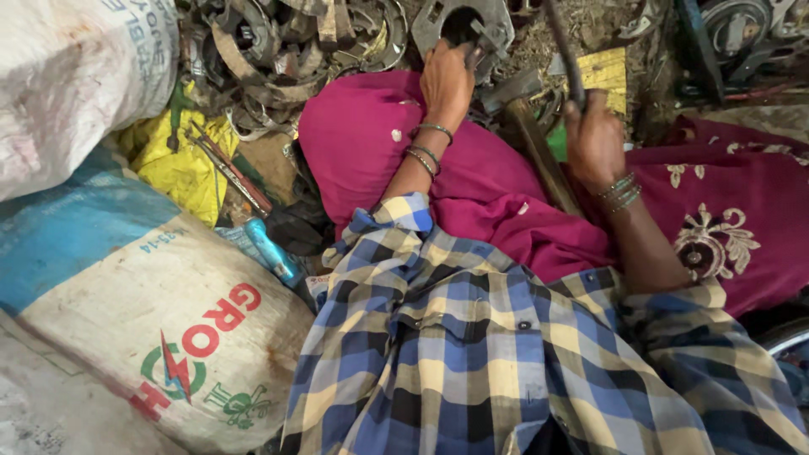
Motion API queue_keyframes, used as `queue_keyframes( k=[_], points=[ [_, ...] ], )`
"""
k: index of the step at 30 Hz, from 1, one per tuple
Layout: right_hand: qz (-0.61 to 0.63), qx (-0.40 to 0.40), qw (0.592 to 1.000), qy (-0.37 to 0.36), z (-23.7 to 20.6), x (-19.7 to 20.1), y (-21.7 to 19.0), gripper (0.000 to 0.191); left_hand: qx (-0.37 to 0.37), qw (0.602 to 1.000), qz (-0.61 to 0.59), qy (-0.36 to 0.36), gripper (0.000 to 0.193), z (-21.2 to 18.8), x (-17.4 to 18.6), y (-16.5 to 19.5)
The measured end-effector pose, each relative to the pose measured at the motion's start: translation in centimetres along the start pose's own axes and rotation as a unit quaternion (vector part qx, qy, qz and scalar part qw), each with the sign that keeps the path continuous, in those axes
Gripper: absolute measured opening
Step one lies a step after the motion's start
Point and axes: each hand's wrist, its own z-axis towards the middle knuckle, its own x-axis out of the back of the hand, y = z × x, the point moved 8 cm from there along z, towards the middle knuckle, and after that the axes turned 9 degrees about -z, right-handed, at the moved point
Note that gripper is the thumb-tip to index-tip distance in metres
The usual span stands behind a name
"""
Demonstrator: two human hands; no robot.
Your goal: The person sits on the floor and uses a hammer and a metal rod to repeatedly strike a small metal part held in the left hand. The person adjusts the part's orientation between strikes and continues the process throughout the clip.
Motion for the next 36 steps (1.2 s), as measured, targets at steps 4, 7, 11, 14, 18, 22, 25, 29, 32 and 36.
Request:
queue_keyframes(
  k=[4,7,11,14,18,22,25,29,32,36],
  points=[
    [0.161,0.031,0.985,0.057,-2.1,2.7,1.0,0.033,-0.025,0.999,-0.010,0.019,0.017,-0.4,0.1,0.2],
    [0.170,0.075,0.981,0.055,-2.4,1.7,0.8,0.034,-0.015,1.000,-0.010,0.011,0.018,-0.6,0.1,-0.1],
    [-0.039,0.024,0.997,-0.066,-0.1,-3.4,1.3,0.032,-0.029,0.999,0.003,0.019,0.019,-0.3,0.4,0.4],
    [-0.040,0.008,0.999,-0.009,0.4,-2.1,1.8,0.031,-0.039,0.999,0.027,0.024,0.023,-0.1,0.3,0.5],
    [0.093,0.035,0.995,0.025,-2.2,1.4,2.1,0.028,-0.015,0.999,0.008,0.037,0.021,-0.4,0.0,-0.3],
    [0.107,0.105,0.988,0.046,-2.4,1.3,0.1,0.034,0.009,1.000,0.013,0.007,0.021,-0.4,-0.3,-0.9],
    [-0.066,0.093,0.992,-0.049,-0.6,-2.0,-0.7,0.030,-0.032,0.996,-0.019,0.078,0.019,-0.3,1.2,0.0],
    [-0.004,0.053,0.998,0.016,-0.6,0.0,0.0,0.031,-0.022,1.000,-0.019,0.009,0.024,-0.1,0.1,-0.1],
    [0.085,0.004,0.996,0.018,-2.5,1.4,1.1,0.032,-0.010,1.000,-0.027,0.007,0.025,-0.9,-0.2,-0.9],
    [0.070,0.014,0.997,-0.004,-1.9,0.1,1.2,0.043,0.009,1.000,-0.020,0.003,0.020,-0.4,-0.3,-1.2]
  ],
)
